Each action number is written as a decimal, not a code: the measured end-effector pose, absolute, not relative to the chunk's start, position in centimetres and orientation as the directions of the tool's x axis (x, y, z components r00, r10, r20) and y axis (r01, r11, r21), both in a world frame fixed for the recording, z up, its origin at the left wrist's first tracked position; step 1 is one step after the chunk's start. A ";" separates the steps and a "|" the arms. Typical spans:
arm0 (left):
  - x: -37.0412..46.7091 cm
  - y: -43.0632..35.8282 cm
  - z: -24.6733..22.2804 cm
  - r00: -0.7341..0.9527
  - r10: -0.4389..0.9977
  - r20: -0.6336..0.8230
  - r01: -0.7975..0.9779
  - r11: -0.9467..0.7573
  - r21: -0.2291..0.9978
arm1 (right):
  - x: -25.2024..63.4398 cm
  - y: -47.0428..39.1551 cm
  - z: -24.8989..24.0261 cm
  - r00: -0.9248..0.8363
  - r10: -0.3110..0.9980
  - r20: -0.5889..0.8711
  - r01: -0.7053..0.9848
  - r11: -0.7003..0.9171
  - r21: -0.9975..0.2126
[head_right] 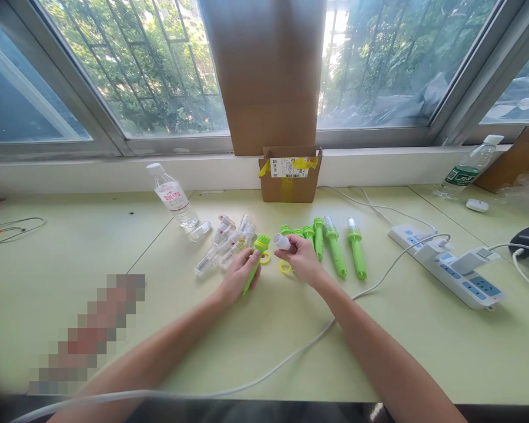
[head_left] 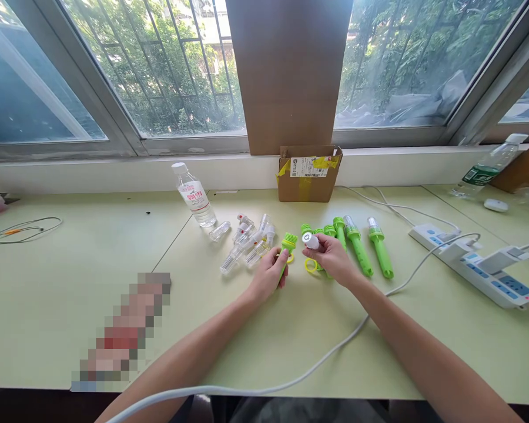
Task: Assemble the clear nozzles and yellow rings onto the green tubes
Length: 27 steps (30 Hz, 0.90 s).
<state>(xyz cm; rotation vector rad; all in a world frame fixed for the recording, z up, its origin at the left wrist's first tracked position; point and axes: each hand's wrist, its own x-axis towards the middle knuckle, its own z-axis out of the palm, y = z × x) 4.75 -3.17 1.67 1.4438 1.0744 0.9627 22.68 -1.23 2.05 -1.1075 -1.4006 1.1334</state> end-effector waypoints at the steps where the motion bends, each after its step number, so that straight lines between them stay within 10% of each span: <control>1: 4.7 -3.2 1.7 0.278 0.960 0.015 0.123 -0.051 0.991 | 22.7 -1.2 2.1 -0.113 0.982 0.149 0.084 0.159 -0.984; 27: 3.9 -2.8 1.2 0.353 0.895 0.273 0.511 -0.429 0.745 | 24.9 -1.3 2.9 -0.070 0.983 0.168 0.004 0.169 -0.986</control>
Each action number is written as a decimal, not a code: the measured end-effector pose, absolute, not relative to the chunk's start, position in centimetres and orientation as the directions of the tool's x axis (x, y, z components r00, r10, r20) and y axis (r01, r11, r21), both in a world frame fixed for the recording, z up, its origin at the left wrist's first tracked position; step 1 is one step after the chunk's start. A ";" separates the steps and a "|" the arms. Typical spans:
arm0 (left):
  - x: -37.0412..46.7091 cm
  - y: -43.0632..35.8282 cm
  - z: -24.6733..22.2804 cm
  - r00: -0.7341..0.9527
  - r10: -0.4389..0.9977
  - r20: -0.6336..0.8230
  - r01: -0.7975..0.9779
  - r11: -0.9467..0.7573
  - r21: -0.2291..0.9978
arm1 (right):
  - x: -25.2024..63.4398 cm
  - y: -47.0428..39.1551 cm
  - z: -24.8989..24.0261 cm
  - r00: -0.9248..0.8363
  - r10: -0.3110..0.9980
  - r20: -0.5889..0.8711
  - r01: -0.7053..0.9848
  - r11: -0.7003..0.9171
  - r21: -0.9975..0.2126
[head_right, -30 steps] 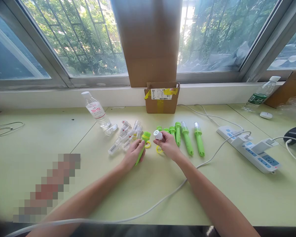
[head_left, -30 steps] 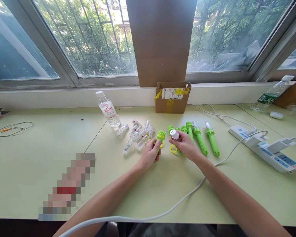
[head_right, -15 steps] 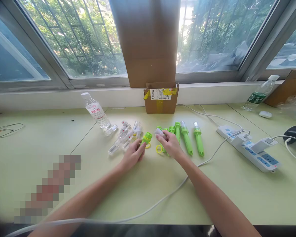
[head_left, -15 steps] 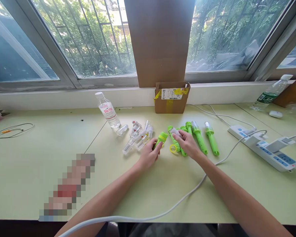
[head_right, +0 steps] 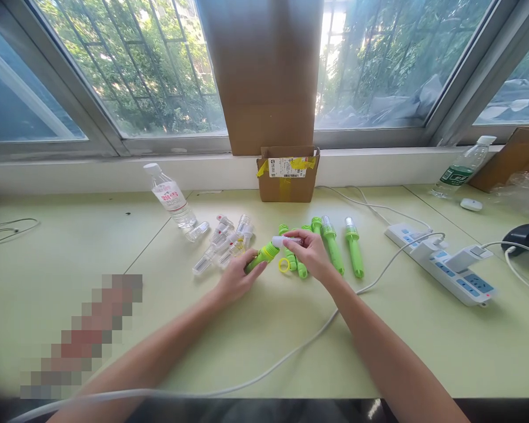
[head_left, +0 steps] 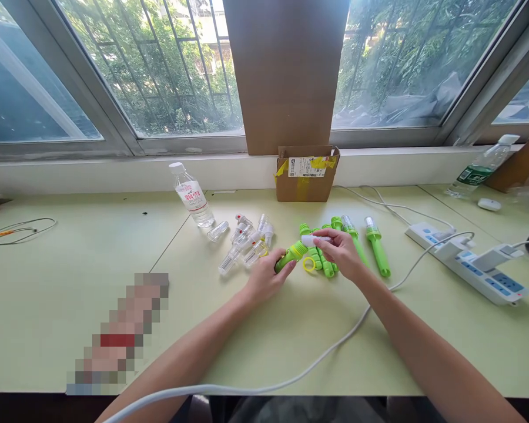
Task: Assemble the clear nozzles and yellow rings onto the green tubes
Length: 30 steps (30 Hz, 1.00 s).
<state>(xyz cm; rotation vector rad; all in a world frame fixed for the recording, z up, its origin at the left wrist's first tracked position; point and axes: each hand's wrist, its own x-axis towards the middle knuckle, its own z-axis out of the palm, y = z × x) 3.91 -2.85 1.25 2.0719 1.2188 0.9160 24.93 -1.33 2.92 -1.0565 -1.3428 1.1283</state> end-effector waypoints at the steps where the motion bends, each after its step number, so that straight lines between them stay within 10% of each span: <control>1: 3.9 -2.9 1.2 0.363 0.892 0.270 0.528 -0.436 0.729 | 25.0 -1.3 3.0 -0.071 0.984 0.165 -0.013 0.165 -0.986; 30: 3.4 -2.9 1.0 0.465 0.847 0.257 0.623 -0.520 0.585 | 24.8 -1.9 2.8 -0.293 0.953 0.076 0.129 0.118 -0.985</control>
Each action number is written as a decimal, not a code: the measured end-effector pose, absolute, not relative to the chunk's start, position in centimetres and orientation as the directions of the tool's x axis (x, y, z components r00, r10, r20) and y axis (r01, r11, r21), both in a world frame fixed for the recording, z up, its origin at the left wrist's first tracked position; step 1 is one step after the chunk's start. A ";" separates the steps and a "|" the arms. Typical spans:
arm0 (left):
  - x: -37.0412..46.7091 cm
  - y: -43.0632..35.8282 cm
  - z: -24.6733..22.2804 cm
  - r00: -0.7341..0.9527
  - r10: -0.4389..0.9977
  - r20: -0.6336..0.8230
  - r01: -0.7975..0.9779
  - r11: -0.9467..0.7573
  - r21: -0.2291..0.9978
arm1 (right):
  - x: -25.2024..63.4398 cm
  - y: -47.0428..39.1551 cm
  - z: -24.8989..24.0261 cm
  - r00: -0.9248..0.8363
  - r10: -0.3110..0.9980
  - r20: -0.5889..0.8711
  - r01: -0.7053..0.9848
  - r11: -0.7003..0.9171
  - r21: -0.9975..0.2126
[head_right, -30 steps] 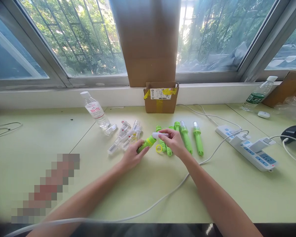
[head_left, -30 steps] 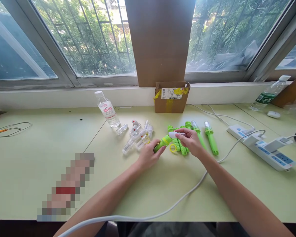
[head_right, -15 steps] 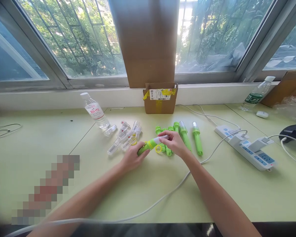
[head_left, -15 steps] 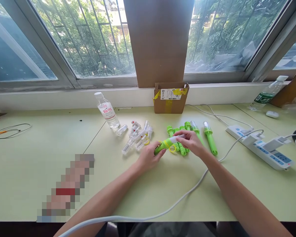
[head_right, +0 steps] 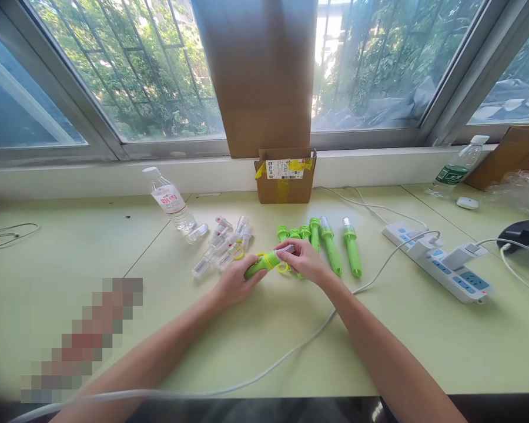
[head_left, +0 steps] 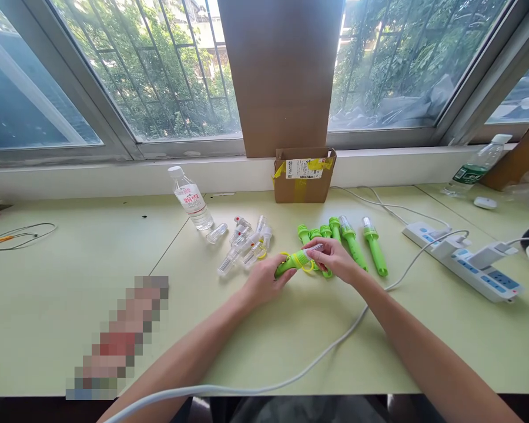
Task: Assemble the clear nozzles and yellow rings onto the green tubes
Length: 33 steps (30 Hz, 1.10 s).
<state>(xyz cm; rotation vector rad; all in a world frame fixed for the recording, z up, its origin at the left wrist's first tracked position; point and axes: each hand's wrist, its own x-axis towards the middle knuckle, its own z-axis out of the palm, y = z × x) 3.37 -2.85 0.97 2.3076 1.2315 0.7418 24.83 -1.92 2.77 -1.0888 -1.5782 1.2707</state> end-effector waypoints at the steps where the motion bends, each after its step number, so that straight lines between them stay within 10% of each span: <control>1: 3.4 -2.9 1.0 0.464 0.847 0.258 0.623 -0.519 0.585 | 24.8 -1.9 2.8 -0.296 0.952 0.075 0.131 0.118 -0.984; 17: 3.2 -3.1 0.2 0.482 0.814 0.323 0.675 -0.580 0.456 | 24.2 -2.2 2.5 -0.156 0.979 0.130 0.286 0.171 -0.943; 28: 4.0 -3.5 0.6 0.444 0.849 0.286 0.598 -0.519 0.611 | 24.3 -2.5 2.9 -0.051 0.931 0.361 0.137 0.364 -0.921; 33: 3.7 -3.4 0.8 0.416 0.864 0.284 0.527 -0.483 0.699 | 25.0 -2.2 2.9 -0.173 0.933 0.316 0.412 0.360 -0.837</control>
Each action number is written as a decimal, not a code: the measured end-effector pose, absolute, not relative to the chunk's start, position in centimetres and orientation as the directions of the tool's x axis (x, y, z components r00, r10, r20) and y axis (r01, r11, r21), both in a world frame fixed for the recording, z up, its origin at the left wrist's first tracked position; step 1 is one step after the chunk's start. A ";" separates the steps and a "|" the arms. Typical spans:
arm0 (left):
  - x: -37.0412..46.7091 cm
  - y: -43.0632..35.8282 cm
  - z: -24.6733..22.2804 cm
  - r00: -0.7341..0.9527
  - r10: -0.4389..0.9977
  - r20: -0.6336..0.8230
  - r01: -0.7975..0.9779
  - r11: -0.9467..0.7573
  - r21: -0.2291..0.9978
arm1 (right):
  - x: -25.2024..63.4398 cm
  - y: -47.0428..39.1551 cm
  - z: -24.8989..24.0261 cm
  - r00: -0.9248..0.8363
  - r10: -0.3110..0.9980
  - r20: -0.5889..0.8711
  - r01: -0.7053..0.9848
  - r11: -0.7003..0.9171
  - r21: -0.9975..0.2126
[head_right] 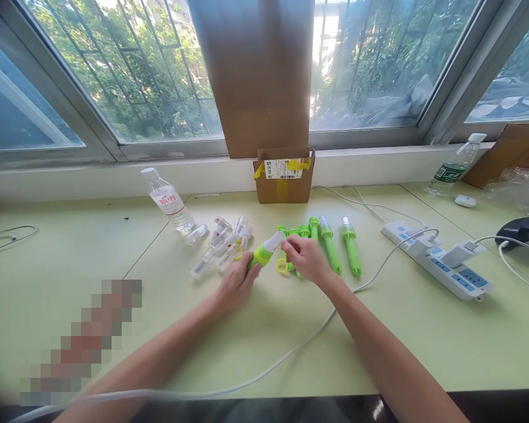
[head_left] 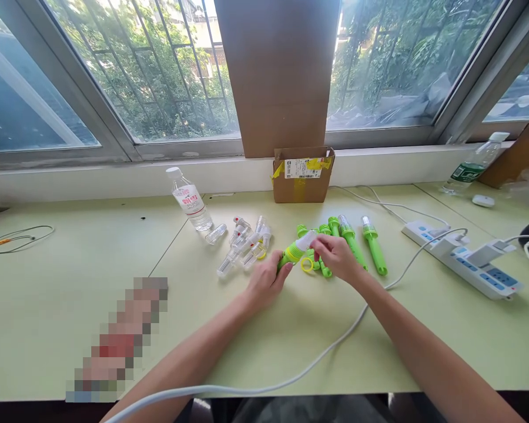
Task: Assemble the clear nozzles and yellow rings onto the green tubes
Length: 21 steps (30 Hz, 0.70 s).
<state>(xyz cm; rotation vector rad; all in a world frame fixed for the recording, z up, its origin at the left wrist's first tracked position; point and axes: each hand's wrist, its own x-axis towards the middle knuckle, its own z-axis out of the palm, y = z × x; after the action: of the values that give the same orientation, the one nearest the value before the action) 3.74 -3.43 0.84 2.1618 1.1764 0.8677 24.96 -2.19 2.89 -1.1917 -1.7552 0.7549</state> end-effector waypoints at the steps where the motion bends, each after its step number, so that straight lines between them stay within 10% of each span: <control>1: 3.7 -3.4 0.9 0.407 0.867 0.287 0.512 -0.477 0.715 | 25.0 -2.2 2.9 -0.219 0.926 0.307 0.491 0.377 -0.785; 10: 3.7 -3.3 1.0 0.325 0.875 0.359 0.387 -0.470 0.793 | 24.4 -3.5 3.2 -0.476 0.848 0.235 0.819 0.524 -0.234; 21: 3.8 -3.3 0.9 0.287 0.877 0.385 0.353 -0.471 0.809 | 24.0 -3.1 2.4 -0.437 0.872 0.222 0.840 0.483 -0.245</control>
<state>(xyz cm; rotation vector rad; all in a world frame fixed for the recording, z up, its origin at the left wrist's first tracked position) 3.81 -3.29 0.87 1.9651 1.0970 1.1379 23.99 -3.11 2.40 -1.4449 -2.4168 0.1391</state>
